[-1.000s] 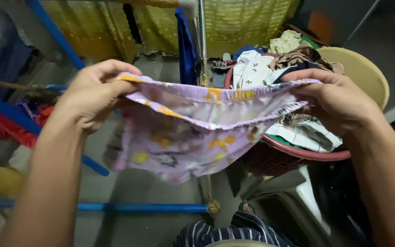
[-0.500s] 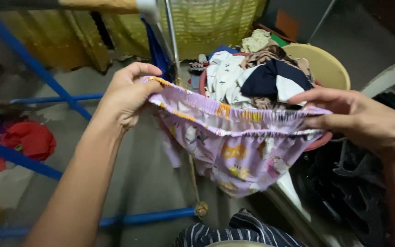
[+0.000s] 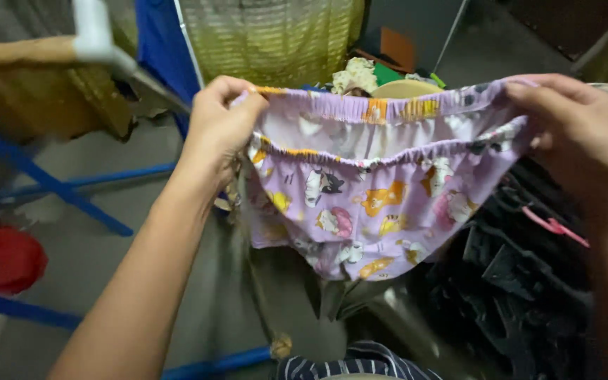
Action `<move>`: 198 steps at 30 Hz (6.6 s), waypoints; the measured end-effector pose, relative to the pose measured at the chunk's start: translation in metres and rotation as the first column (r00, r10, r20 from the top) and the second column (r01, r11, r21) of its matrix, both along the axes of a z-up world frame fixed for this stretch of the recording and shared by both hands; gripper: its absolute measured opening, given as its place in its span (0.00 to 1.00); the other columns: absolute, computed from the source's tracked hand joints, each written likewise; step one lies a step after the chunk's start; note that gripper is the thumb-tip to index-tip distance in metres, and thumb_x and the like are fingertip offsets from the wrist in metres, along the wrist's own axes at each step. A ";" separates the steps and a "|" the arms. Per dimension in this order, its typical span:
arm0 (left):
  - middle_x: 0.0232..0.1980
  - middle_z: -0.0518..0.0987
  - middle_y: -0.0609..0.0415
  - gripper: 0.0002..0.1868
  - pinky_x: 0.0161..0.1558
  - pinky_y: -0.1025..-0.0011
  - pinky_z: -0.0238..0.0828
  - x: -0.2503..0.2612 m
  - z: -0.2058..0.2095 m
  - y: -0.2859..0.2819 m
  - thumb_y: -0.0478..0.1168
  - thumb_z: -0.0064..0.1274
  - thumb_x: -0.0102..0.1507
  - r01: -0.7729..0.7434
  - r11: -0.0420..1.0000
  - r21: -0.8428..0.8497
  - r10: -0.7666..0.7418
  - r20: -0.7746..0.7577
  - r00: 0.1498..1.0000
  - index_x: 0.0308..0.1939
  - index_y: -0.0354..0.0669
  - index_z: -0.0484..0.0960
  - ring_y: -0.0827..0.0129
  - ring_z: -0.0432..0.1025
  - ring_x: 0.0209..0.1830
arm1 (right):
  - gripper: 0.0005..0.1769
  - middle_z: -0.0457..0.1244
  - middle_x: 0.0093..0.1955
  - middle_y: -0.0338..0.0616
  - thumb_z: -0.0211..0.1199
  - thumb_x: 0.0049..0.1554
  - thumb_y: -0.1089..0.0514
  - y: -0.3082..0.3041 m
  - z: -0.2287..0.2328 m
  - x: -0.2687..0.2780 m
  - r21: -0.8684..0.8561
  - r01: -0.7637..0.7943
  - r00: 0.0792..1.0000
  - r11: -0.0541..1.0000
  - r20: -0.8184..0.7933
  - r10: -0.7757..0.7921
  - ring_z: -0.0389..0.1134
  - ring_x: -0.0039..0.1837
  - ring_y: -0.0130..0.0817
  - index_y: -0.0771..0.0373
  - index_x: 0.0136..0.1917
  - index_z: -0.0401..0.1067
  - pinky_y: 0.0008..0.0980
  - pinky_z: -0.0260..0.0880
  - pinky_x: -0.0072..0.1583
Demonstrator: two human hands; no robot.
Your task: The person takes clothes from a red laundry basket, places each item on a hanger, and hangs them on a metal drying rack. Items handled include a blue t-shirt, patterned shorts, striped shorts, a beige top, and dark shorts.
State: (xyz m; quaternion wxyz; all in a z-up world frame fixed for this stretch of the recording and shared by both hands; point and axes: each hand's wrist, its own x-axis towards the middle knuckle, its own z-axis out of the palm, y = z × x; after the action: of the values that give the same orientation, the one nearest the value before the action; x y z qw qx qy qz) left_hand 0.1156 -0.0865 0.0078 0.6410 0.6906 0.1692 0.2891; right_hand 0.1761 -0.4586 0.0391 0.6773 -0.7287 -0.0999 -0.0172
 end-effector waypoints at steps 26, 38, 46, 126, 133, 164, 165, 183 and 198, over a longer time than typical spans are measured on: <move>0.25 0.76 0.63 0.05 0.31 0.71 0.61 0.079 -0.073 -0.122 0.48 0.58 0.55 0.380 0.866 0.324 -0.196 -0.479 0.856 0.31 0.56 0.82 0.77 0.65 0.25 | 0.30 0.68 0.55 0.62 0.47 0.49 0.75 -0.312 -0.201 0.071 -0.707 0.544 0.837 0.452 0.496 -0.230 0.69 0.53 0.53 0.71 0.62 0.77 0.43 0.69 0.55; 0.35 0.80 0.61 0.09 0.40 0.68 0.64 0.093 -0.087 -0.174 0.51 0.56 0.54 0.456 0.832 0.316 -0.200 -0.597 0.777 0.35 0.60 0.84 0.69 0.71 0.33 | 0.26 0.66 0.68 0.42 0.58 0.58 0.55 -0.318 -0.169 0.056 -0.934 0.118 0.930 0.338 -0.015 -0.367 0.66 0.68 0.45 0.54 0.69 0.69 0.39 0.61 0.66; 0.34 0.79 0.61 0.09 0.40 0.69 0.64 0.090 -0.088 -0.172 0.51 0.56 0.54 0.443 0.838 0.319 -0.189 -0.592 0.783 0.35 0.60 0.85 0.70 0.70 0.33 | 0.26 0.66 0.67 0.47 0.59 0.57 0.51 -0.288 -0.152 0.041 -0.926 0.152 0.927 0.345 0.012 -0.375 0.65 0.68 0.50 0.49 0.70 0.70 0.43 0.62 0.64; 0.44 0.85 0.56 0.14 0.45 0.61 0.68 -0.105 0.021 0.004 0.48 0.51 0.56 0.132 0.751 0.646 0.329 -0.541 0.774 0.40 0.63 0.90 0.60 0.76 0.48 | 0.12 0.67 0.33 0.36 0.63 0.59 0.50 0.129 -0.023 0.026 -0.673 -0.552 0.673 0.492 -0.011 0.739 0.63 0.36 0.23 0.61 0.41 0.76 0.27 0.63 0.38; 0.44 0.85 0.55 0.19 0.48 0.66 0.72 -0.155 0.013 0.048 0.56 0.52 0.62 0.101 0.617 0.780 0.154 -0.247 0.957 0.42 0.48 0.88 0.66 0.78 0.44 | 0.12 0.56 0.27 0.36 0.61 0.62 0.55 0.163 -0.006 -0.004 -0.524 -0.687 0.600 0.503 -0.020 0.800 0.54 0.29 0.24 0.63 0.39 0.72 0.27 0.52 0.31; 0.55 0.82 0.55 0.17 0.50 0.81 0.74 -0.256 -0.004 0.098 0.41 0.53 0.64 0.013 0.988 0.153 -0.030 0.108 0.994 0.55 0.41 0.81 0.79 0.73 0.49 | 0.05 0.61 0.42 0.27 0.60 0.67 0.52 0.156 -0.024 -0.024 0.281 -0.481 0.874 0.830 0.228 0.429 0.61 0.43 0.16 0.50 0.49 0.67 0.16 0.61 0.51; 0.55 0.82 0.55 0.17 0.50 0.81 0.74 -0.257 -0.004 0.094 0.41 0.53 0.64 0.002 0.989 0.150 -0.019 0.109 0.994 0.55 0.41 0.81 0.79 0.73 0.49 | 0.05 0.61 0.42 0.27 0.60 0.67 0.52 0.153 -0.022 -0.020 0.279 -0.490 0.869 0.826 0.227 0.439 0.61 0.43 0.16 0.50 0.49 0.67 0.16 0.61 0.51; 0.55 0.82 0.55 0.17 0.58 0.81 0.68 -0.314 -0.021 0.091 0.42 0.52 0.64 -0.214 0.936 0.279 0.182 0.137 0.974 0.55 0.40 0.81 0.80 0.73 0.53 | 0.24 0.65 0.55 0.43 0.56 0.60 0.60 0.182 -0.018 -0.020 -0.406 -0.689 0.583 0.600 0.181 0.792 0.64 0.52 0.29 0.63 0.70 0.63 0.26 0.65 0.56; 0.50 0.83 0.60 0.18 0.50 0.78 0.66 -0.413 -0.024 0.244 0.48 0.44 0.68 -0.115 0.814 0.569 0.195 -0.080 0.978 0.51 0.43 0.83 0.77 0.73 0.50 | 0.09 0.65 0.43 0.41 0.55 0.65 0.62 0.331 -0.049 -0.099 -0.347 -0.746 0.581 0.568 0.077 0.810 0.62 0.45 0.26 0.68 0.53 0.74 0.25 0.62 0.50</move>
State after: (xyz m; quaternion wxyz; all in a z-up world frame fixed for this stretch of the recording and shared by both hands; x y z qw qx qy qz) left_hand -0.2977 0.1576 -0.0162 0.3710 0.8501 0.1754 0.3300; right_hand 0.0767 -0.1274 -0.0099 0.4892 -0.6884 -0.4902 0.2157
